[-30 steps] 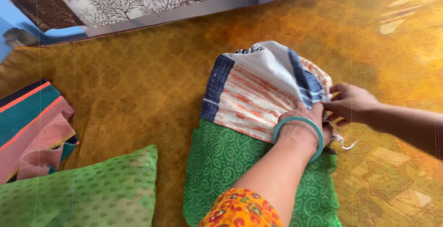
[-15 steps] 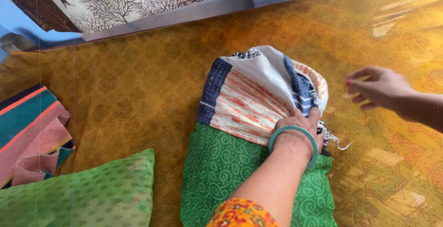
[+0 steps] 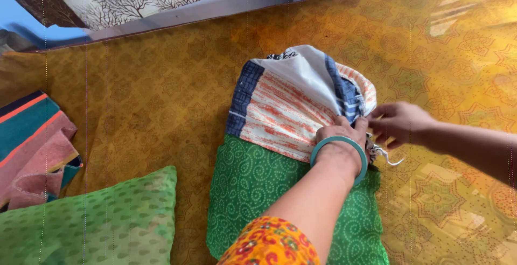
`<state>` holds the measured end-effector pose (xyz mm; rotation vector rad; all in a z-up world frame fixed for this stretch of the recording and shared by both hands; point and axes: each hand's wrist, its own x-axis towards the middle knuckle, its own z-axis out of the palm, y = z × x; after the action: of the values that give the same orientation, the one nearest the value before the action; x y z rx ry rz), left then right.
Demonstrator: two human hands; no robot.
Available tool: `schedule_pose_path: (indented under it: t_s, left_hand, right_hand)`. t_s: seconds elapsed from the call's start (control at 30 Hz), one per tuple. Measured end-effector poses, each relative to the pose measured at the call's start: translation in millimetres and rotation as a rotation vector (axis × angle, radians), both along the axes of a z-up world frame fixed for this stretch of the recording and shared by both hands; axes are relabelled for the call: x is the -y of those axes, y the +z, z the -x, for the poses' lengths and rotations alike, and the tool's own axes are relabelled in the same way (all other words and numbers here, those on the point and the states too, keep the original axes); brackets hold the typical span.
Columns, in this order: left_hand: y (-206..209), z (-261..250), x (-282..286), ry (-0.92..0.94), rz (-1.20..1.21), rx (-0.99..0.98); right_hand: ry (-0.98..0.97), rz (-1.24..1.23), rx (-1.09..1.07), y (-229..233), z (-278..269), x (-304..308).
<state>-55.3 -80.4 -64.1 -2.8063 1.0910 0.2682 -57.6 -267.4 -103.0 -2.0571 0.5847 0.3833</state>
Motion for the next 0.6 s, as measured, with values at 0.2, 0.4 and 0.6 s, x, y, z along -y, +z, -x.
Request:
schedule_pose_path:
  t_s: [0.2, 0.4, 0.6]
  left_hand:
    - [10, 5, -5, 0.023, -0.128, 0.040]
    - [13, 4, -3, 0.061, -0.210, 0.033]
    - [4, -6, 3, -0.044, -0.133, 0.039]
  right_hand:
    - [0.066, 0.128, -0.039, 12, 10, 0]
    - [0.154, 0.118, -0.072, 15, 22, -21]
    - [0.126, 0.211, 0.023, 31, 22, -17]
